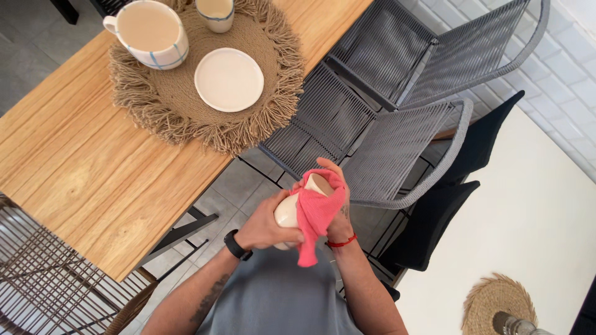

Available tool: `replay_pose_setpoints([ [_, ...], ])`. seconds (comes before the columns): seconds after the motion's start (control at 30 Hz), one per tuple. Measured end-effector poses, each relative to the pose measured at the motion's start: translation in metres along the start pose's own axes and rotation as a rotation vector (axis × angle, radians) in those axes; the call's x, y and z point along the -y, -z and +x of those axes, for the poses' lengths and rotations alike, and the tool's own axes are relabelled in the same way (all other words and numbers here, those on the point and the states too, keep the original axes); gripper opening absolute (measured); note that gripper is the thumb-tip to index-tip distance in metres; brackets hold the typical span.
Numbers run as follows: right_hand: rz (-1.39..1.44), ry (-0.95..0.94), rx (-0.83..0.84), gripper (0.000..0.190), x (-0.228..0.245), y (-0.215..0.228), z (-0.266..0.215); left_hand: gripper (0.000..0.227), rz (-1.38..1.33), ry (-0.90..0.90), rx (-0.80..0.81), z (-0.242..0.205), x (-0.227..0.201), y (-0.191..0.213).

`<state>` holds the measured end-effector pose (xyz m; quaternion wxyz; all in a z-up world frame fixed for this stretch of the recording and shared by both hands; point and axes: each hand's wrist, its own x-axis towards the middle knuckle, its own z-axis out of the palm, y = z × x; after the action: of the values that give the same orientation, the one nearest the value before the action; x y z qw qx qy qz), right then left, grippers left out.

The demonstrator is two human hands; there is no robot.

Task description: The person wipes a place mat and several small ceramic dishes, including cups and plates, with a pink cloth.

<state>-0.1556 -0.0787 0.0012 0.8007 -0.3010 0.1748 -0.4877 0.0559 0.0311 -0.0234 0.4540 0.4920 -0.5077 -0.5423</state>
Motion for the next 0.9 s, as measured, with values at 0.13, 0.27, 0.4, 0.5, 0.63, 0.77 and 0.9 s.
replay_pose_setpoints([
  [0.13, -0.009, 0.005, 0.234, 0.125, 0.012, -0.039, -0.002, 0.089, -0.768, 0.250, 0.188, -0.011, -0.015, -0.005],
  [0.27, 0.125, -0.054, 0.305, 0.098, 0.005, -0.051, -0.009, 0.103, -1.044, 0.293, 0.263, -0.015, 0.010, -0.001],
  [0.4, -0.266, -0.078, 0.367, 0.125, 0.022, -0.065, -0.018, 0.098, -0.803, 0.130, 0.289, -0.012, -0.047, 0.027],
  [0.5, -0.390, -0.246, 0.397, 0.115, 0.072, -0.118, -0.011, 0.095, -0.482, 0.099, 0.395, -0.015, -0.067, 0.043],
  [0.63, -0.606, -0.253, 0.443, 0.121, 0.071, -0.079, -0.014, 0.099, -0.274, 0.024, 0.461, -0.017, -0.073, 0.063],
  [0.77, -1.084, -0.240, 0.509, 0.134, 0.078, -0.034, -0.018, 0.113, 0.233, -0.085, 0.337, -0.032, -0.100, 0.062],
  [0.9, -1.860, -0.408, 0.386, 0.066, 0.060, 0.001, -0.023, 0.120, 0.657, -0.042, 0.173, -0.033, -0.090, 0.047],
])
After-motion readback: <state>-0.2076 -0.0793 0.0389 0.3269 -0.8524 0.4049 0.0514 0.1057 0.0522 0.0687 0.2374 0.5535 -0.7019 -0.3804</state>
